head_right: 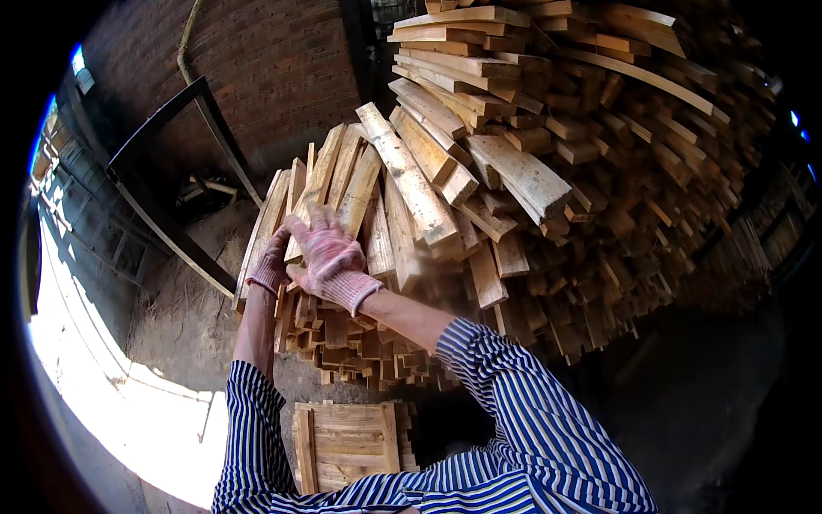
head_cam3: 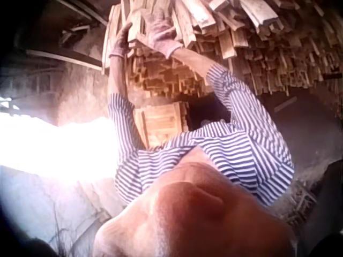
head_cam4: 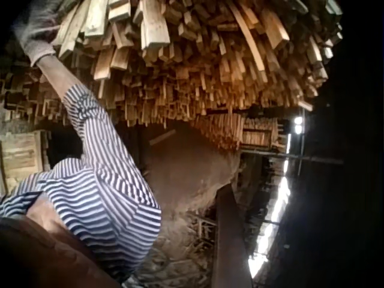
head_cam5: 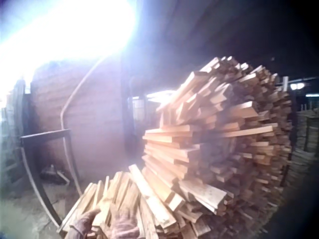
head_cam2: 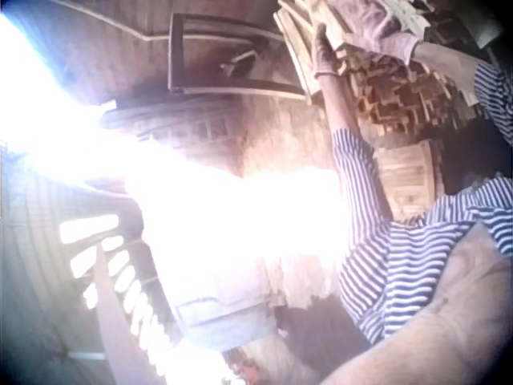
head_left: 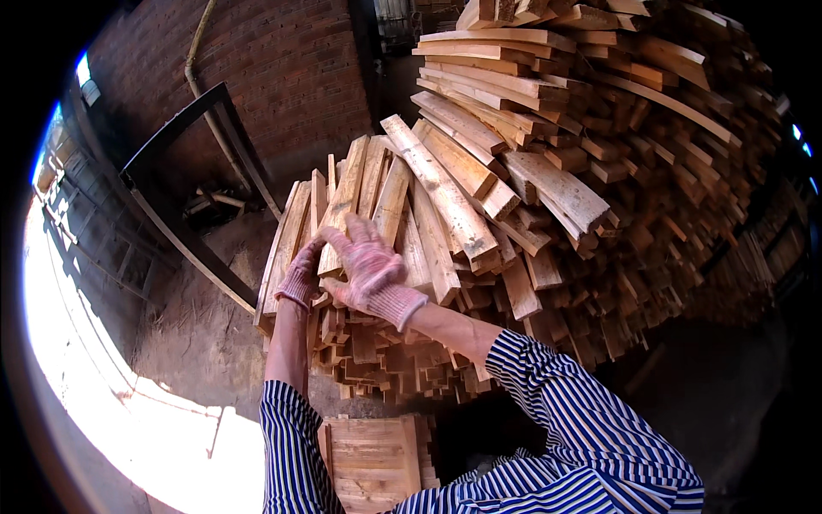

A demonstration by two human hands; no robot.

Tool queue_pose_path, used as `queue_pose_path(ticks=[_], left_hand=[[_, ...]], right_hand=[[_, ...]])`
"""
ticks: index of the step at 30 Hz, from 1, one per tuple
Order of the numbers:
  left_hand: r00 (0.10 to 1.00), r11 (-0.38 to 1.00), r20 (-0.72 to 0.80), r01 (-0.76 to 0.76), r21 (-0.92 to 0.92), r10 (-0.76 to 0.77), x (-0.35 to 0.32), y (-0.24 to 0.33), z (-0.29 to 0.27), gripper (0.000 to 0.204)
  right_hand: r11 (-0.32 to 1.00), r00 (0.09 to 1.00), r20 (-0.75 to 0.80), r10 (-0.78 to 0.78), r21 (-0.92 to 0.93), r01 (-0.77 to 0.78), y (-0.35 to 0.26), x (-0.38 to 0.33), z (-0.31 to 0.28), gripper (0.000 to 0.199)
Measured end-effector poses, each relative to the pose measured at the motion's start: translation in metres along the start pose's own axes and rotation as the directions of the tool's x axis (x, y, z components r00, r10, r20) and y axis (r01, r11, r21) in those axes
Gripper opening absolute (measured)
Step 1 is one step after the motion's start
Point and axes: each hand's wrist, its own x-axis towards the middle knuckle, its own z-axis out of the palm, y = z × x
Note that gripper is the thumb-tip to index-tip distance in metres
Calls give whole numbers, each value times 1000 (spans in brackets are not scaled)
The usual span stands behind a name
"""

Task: The person stacks wooden planks by hand, picking them up from a pile and arranging them into a neat stack. The person wears pink gloves and a striped shirt while performing the task in a workshop environment.

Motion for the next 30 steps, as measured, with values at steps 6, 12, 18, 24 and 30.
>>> queue_pose_path(ticks=[6,12,18,24,30], left_hand=[[1000,991,-19,8,134,-5,-19,38,15,59],[998,999,55,-21,37,19,-31,17,45,38],[993,951,-44,120,286,-112,-214,0,30,89],[942,942,-34,334,25,-333,-192,-37,-15,69],[983,912,128,173,-372,-134,-158,-65,-16,52]], right_hand=[[617,746,139,651,477,-626,3,26,27,104],[462,825,214,523,742,-486,60,18,39,114],[356,849,411,332,779,-516,11,-141,51,142],[-163,776,583,240,812,-560,24,-166,29,39],[-80,824,543,158,839,-538,10,-158,10,36]])
